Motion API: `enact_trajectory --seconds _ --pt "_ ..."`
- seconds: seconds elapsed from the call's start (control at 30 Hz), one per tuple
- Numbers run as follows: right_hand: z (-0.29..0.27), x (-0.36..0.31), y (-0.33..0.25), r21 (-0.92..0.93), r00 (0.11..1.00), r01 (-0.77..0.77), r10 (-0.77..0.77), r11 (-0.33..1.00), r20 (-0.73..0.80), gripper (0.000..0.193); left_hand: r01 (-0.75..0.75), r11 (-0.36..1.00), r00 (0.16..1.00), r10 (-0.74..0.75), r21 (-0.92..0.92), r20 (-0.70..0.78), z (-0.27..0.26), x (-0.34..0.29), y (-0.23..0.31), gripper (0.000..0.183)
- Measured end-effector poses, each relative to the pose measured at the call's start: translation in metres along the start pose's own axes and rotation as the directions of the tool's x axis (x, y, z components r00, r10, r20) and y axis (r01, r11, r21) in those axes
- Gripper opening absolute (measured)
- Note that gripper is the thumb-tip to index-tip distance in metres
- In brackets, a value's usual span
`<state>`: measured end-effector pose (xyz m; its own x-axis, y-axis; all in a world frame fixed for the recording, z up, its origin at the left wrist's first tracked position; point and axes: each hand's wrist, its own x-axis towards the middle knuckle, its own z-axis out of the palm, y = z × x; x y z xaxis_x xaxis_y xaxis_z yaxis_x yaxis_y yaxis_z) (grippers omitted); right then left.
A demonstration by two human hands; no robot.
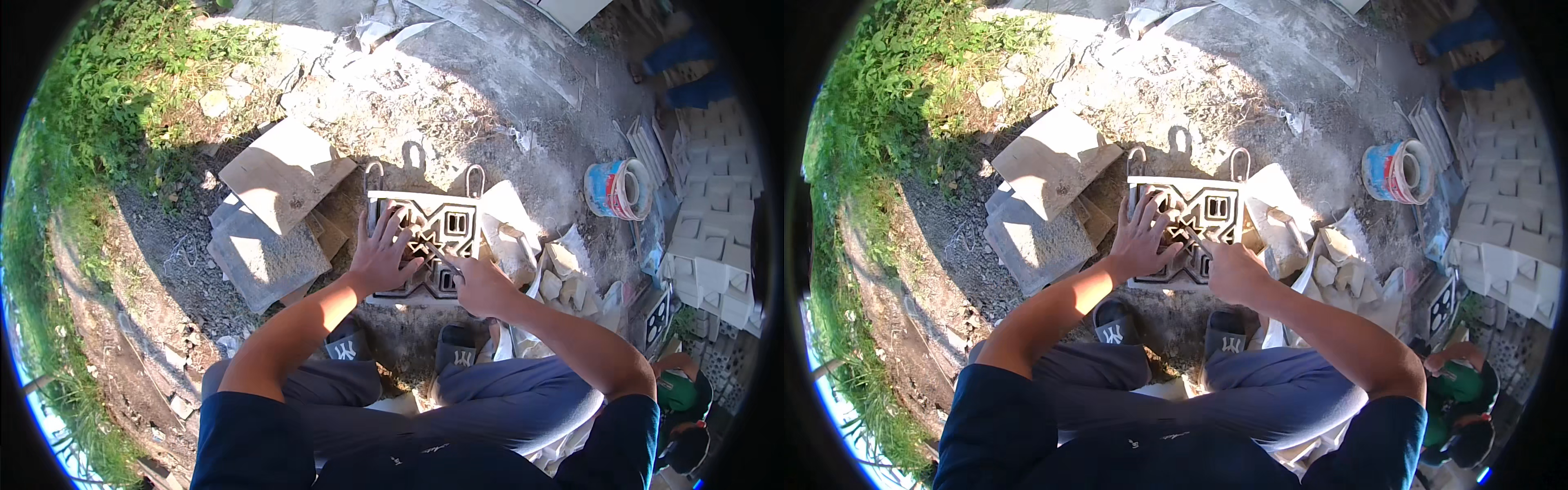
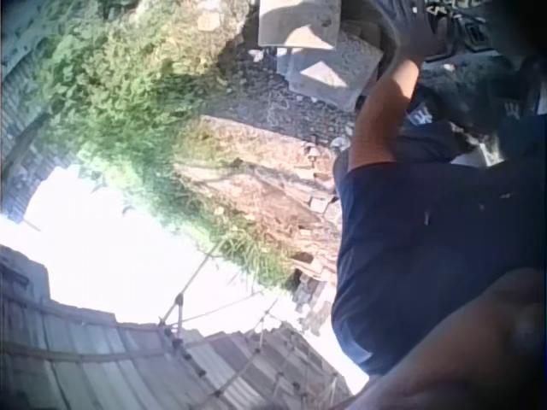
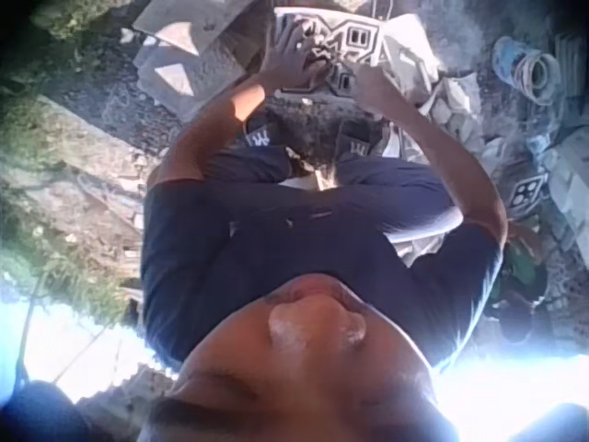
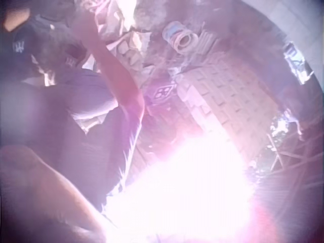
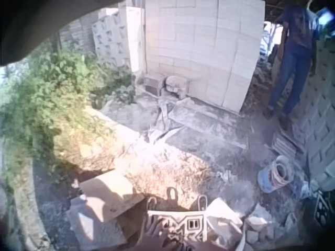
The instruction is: The person details the pattern of a molded block using a metal rod and removes the mold frame from the block by hand.
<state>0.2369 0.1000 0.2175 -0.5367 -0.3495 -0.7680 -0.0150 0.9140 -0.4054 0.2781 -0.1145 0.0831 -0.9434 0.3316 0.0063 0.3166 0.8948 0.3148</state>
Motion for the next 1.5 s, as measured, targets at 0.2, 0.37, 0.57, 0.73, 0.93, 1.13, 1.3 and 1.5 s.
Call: enact_trajectory --seconds 0.2,0.37,0.57,0.73,0.93,1.13,1.3,1.5 --pt "0.022 0.024 0.007 0.475 0.978 -0.208 0.167 0.855 0.128 0.024 0.468 0.871 0.848 -0.490 -0.146 -0.203 0.013 0.004 0.047 0.047" --pt "0.065 0.029 0.018 0.852 0.890 -0.454 -0.085 -0.261 0.448 0.012 0.709 0.679 0.636 -0.733 -0.194 -0.241 0.009 0.017 0.057 0.049" --pt "0.064 0.023 -0.015 0.819 0.863 -0.484 -0.012 -0.309 0.505 0.026 0.861 0.379 0.319 -0.922 -0.340 -0.220 0.026 0.026 0.038 0.033" --pt "0.056 0.019 -0.020 0.675 0.822 -0.488 -0.031 -0.553 0.569 0.041 0.897 0.276 0.267 -0.961 -0.345 -0.075 0.025 0.032 0.044 0.029" --pt "0.037 0.033 -0.021 0.434 0.759 -0.504 -0.144 -0.747 0.635 0.042 0.883 0.291 0.265 -0.957 -0.368 -0.121 0.019 0.031 0.043 0.025" --pt "0.033 0.036 -0.026 0.438 0.747 -0.483 -0.096 -0.758 0.658 0.040 0.907 0.231 0.243 -0.970 -0.353 -0.012 0.013 0.032 0.045 0.024" --pt "0.030 0.038 -0.023 0.294 0.729 -0.470 -0.177 -0.832 0.661 0.040 0.875 0.298 0.276 -0.954 -0.382 -0.112 0.016 0.028 0.045 0.022" --pt "0.030 0.028 -0.008 0.390 0.728 -0.558 -0.206 -0.733 0.654 0.041 0.874 0.262 0.248 -0.965 -0.410 -0.088 0.017 0.030 0.042 0.024"
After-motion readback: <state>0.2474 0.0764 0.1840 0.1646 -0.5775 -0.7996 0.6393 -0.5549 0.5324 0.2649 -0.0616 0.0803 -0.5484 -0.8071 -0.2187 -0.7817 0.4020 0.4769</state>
